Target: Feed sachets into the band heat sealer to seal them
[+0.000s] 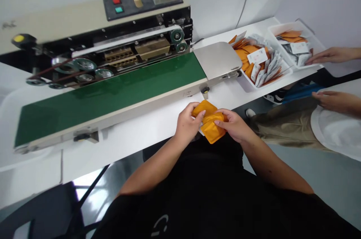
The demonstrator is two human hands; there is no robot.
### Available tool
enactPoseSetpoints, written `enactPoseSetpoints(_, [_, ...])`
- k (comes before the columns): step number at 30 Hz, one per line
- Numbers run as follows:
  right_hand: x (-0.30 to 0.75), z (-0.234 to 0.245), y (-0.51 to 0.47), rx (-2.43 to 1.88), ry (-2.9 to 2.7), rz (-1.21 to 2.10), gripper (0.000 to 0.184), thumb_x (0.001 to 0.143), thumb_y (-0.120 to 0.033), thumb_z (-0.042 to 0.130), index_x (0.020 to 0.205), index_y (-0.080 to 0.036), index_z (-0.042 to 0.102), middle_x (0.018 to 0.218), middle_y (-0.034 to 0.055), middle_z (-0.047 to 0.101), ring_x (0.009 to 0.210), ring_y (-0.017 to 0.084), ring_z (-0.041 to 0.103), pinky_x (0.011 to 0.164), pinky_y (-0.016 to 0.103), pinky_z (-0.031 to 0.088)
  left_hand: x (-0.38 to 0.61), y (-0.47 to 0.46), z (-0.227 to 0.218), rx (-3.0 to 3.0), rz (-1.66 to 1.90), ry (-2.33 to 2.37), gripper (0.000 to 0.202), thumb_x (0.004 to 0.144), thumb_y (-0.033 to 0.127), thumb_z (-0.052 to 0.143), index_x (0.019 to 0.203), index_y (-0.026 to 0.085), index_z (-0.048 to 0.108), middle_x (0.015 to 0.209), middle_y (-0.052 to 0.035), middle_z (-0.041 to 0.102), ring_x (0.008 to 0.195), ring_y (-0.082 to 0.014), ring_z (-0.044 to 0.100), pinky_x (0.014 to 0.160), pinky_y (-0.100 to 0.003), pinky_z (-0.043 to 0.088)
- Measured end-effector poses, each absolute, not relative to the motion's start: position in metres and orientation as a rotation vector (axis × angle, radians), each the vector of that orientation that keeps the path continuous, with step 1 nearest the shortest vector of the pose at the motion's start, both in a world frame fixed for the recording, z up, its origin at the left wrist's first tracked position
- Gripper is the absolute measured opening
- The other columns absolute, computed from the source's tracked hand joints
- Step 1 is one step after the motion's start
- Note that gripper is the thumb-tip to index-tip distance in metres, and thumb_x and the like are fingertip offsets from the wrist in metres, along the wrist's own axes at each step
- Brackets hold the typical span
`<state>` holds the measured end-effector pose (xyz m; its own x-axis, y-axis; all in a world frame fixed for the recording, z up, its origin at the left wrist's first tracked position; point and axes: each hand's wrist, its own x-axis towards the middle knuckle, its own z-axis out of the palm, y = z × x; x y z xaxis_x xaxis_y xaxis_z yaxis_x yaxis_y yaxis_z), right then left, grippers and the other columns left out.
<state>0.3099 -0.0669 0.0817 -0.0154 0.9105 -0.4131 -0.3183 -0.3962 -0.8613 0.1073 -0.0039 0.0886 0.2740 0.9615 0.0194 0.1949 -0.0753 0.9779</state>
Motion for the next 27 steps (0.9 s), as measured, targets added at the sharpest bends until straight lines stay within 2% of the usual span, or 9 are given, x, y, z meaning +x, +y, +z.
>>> enactPoseSetpoints(2, [0.315, 0.077, -0.062, -1.269, -0.679, 1.539, 0.047, 0.066, -0.039, 0.101, 0.104, -0.026, 0.077, 0.104, 0.0013, 0.08, 0.092, 0.019, 0.076, 0.086, 0.031, 0.065, 0.105, -0.002, 0.086, 1.437, 1.041, 1.116, 0.028, 0.098, 0.04, 0.073, 0.118, 0.022, 0.064, 0.104, -0.0049, 0.075, 0.091, -0.0192, 0.073, 0.081, -0.031, 0.061])
enactPoseSetpoints(5, [0.331, 0.068, -0.056, -1.277, -0.654, 1.474, 0.047, 0.067, -0.039, 0.101, 0.104, -0.026, 0.076, 0.104, 0.001, 0.079, 0.092, 0.019, 0.076, 0.087, 0.032, 0.065, 0.102, 0.002, 0.085, 1.382, 1.121, 1.079, 0.049, 0.098, 0.039, 0.075, 0.14, 0.027, 0.053, 0.11, -0.0059, 0.073, 0.096, -0.0199, 0.075, 0.086, -0.034, 0.064])
enactPoseSetpoints(7, [0.344, 0.059, -0.054, -1.303, -0.643, 1.455, 0.047, 0.067, -0.038, 0.101, 0.105, -0.026, 0.075, 0.103, 0.0012, 0.079, 0.092, 0.019, 0.076, 0.087, 0.032, 0.066, 0.1, 0.004, 0.087, 1.37, 1.11, 1.059, 0.058, 0.097, 0.038, 0.076, 0.148, 0.03, 0.048, 0.116, -0.0069, 0.073, 0.098, -0.0202, 0.075, 0.088, -0.036, 0.064])
enactPoseSetpoints(10, [0.365, 0.042, -0.05, -1.346, -0.605, 1.437, 0.049, 0.066, -0.038, 0.102, 0.105, -0.025, 0.074, 0.106, 0.0021, 0.079, 0.093, 0.02, 0.077, 0.086, 0.033, 0.067, 0.1, 0.006, 0.093, 1.325, 1.113, 1.064, 0.05, 0.094, 0.035, 0.079, 0.14, 0.028, 0.058, 0.13, -0.009, 0.073, 0.109, -0.0224, 0.075, 0.094, -0.038, 0.064])
enactPoseSetpoints(12, [0.378, 0.029, -0.046, -1.37, -0.576, 1.401, 0.051, 0.065, -0.038, 0.103, 0.105, -0.026, 0.074, 0.111, 0.0019, 0.079, 0.096, 0.02, 0.077, 0.087, 0.034, 0.067, 0.1, 0.007, 0.097, 1.268, 1.115, 1.076, 0.045, 0.092, 0.035, 0.081, 0.132, 0.025, 0.064, 0.131, -0.0091, 0.073, 0.113, -0.0234, 0.074, 0.095, -0.038, 0.063])
enactPoseSetpoints(19, [0.397, 0.002, -0.013, -1.275, -0.62, 1.242, 0.051, 0.066, -0.038, 0.102, 0.106, -0.028, 0.072, 0.111, 0.0003, 0.079, 0.102, 0.019, 0.077, 0.094, 0.035, 0.066, 0.102, 0.015, 0.117, 1.218, 1.113, 1.014, 0.038, 0.086, 0.046, 0.087, 0.103, 0.019, 0.066, 0.096, -0.0032, 0.073, 0.084, -0.0148, 0.07, 0.078, -0.028, 0.06])
enactPoseSetpoints(23, [0.401, -0.002, 0.01, -1.153, -0.67, 1.242, 0.05, 0.068, -0.039, 0.101, 0.106, -0.03, 0.071, 0.114, -0.0012, 0.078, 0.104, 0.019, 0.077, 0.098, 0.038, 0.065, 0.1, 0.03, 0.137, 1.487, 1.206, 1.037, 0.03, 0.094, 0.046, 0.079, 0.108, 0.021, 0.07, 0.098, -0.0042, 0.073, 0.086, -0.0156, 0.069, 0.078, -0.028, 0.059])
enactPoseSetpoints(27, [0.404, -0.008, 0.031, -1.112, -0.69, 1.227, 0.05, 0.067, -0.039, 0.102, 0.105, -0.031, 0.07, 0.113, -0.0015, 0.078, 0.104, 0.019, 0.076, 0.103, 0.042, 0.063, 0.095, 0.065, 0.16, 1.993, 1.282, 1.097, 0.02, 0.105, 0.04, 0.066, 0.114, 0.023, 0.073, 0.108, -0.0061, 0.071, 0.102, -0.0202, 0.068, 0.088, -0.035, 0.058])
